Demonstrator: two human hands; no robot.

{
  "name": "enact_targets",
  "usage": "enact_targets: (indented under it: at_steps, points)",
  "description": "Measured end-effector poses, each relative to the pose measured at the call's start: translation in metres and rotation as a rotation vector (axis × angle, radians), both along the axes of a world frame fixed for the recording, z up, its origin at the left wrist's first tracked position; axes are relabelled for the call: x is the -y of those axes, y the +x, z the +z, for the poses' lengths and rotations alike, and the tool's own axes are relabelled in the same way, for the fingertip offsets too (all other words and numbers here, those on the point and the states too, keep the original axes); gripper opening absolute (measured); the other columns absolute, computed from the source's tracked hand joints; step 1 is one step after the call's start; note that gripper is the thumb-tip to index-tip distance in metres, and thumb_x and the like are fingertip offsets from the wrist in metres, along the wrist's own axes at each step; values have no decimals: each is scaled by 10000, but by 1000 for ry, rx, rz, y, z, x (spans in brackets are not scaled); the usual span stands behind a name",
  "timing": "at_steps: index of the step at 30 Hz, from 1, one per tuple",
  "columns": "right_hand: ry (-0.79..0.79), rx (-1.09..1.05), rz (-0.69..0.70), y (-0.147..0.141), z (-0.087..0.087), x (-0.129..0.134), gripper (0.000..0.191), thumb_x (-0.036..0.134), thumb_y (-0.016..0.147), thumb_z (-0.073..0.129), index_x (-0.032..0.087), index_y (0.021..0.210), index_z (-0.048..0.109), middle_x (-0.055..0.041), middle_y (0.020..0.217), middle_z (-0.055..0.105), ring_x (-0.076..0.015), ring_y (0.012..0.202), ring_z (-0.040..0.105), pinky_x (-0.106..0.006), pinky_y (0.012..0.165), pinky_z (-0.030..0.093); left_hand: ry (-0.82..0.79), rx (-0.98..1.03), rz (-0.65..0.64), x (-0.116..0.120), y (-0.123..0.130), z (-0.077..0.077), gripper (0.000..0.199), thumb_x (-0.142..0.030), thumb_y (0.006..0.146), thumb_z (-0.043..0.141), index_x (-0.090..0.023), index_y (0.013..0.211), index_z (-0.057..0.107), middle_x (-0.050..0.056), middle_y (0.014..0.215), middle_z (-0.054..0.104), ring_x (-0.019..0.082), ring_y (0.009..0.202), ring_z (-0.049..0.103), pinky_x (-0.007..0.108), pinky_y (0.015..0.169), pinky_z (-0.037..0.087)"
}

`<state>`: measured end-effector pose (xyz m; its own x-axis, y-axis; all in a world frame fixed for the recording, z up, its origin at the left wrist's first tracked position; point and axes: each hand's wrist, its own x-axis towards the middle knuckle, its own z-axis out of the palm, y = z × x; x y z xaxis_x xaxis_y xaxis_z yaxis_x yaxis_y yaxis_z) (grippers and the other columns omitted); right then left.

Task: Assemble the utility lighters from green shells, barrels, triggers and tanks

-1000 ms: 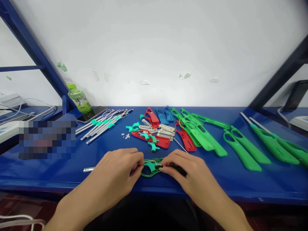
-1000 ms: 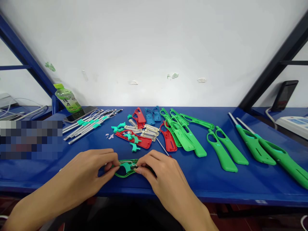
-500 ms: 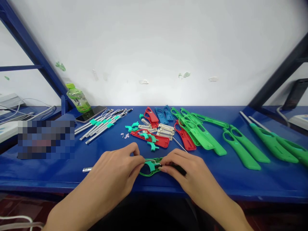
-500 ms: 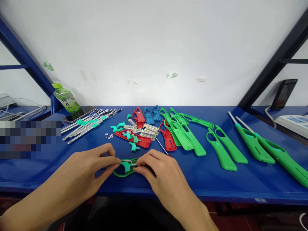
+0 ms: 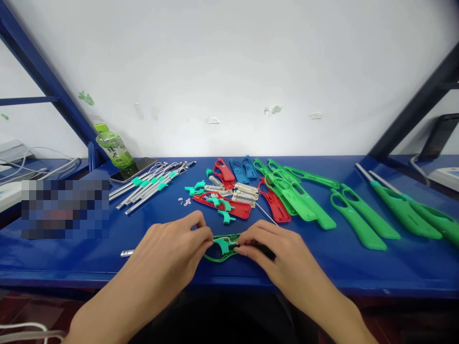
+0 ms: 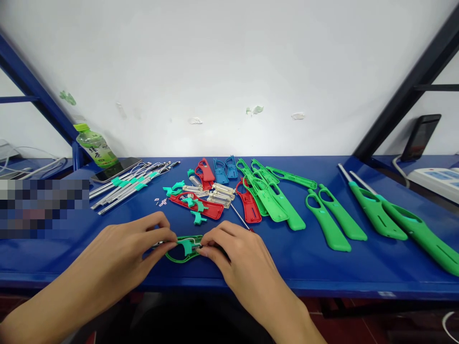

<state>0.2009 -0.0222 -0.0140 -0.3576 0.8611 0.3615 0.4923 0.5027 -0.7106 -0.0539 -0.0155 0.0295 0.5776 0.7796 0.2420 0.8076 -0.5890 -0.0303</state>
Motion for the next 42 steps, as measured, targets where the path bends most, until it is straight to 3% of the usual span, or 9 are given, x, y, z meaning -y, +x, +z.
enact_targets:
  at_steps: [6,14,22,27,34,42]
  points:
    - [10,7,-5,0,0,-1,105,177,1050,775,273,1011,758,60,1036,784,-139,897,759,-272,792,522,-20,-29,17,-3,1,0,140,-158,1029,708,-249,949,778,-7,977,719,186,670,719,330,542,326]
    - [30,4,-7,0,0,0,93,184,1050,777,273,1024,761,56,1036,785,-143,908,764,-272,807,526,-68,-46,24,2,1,3,331,-83,1052,507,-258,1010,785,19,990,720,149,673,680,295,581,376]
    - [25,14,-7,0,-1,0,73,208,1062,768,274,1031,767,50,1046,785,-148,917,766,-275,811,525,-67,-101,36,-2,2,4,224,-154,1081,575,-261,974,741,4,953,692,193,654,700,344,547,288]
    - [15,20,-16,0,0,1,76,212,1076,747,273,1034,764,43,1046,783,-159,910,765,-292,823,533,-77,-144,35,-2,2,6,234,-103,1060,574,-259,993,735,8,959,691,201,652,702,358,546,249]
    - [33,13,-2,0,-1,1,81,198,1081,735,268,1050,760,34,1051,785,-164,911,765,-295,817,539,-117,-164,53,-2,5,8,230,-130,1082,561,-260,1014,737,13,965,692,214,691,737,358,555,284]
    - [33,21,-12,0,1,1,72,212,1083,736,271,1053,765,40,1050,785,-160,911,766,-295,826,537,-139,-149,56,-1,8,11,336,-44,1024,507,-260,1020,763,18,956,697,203,693,720,340,564,335]
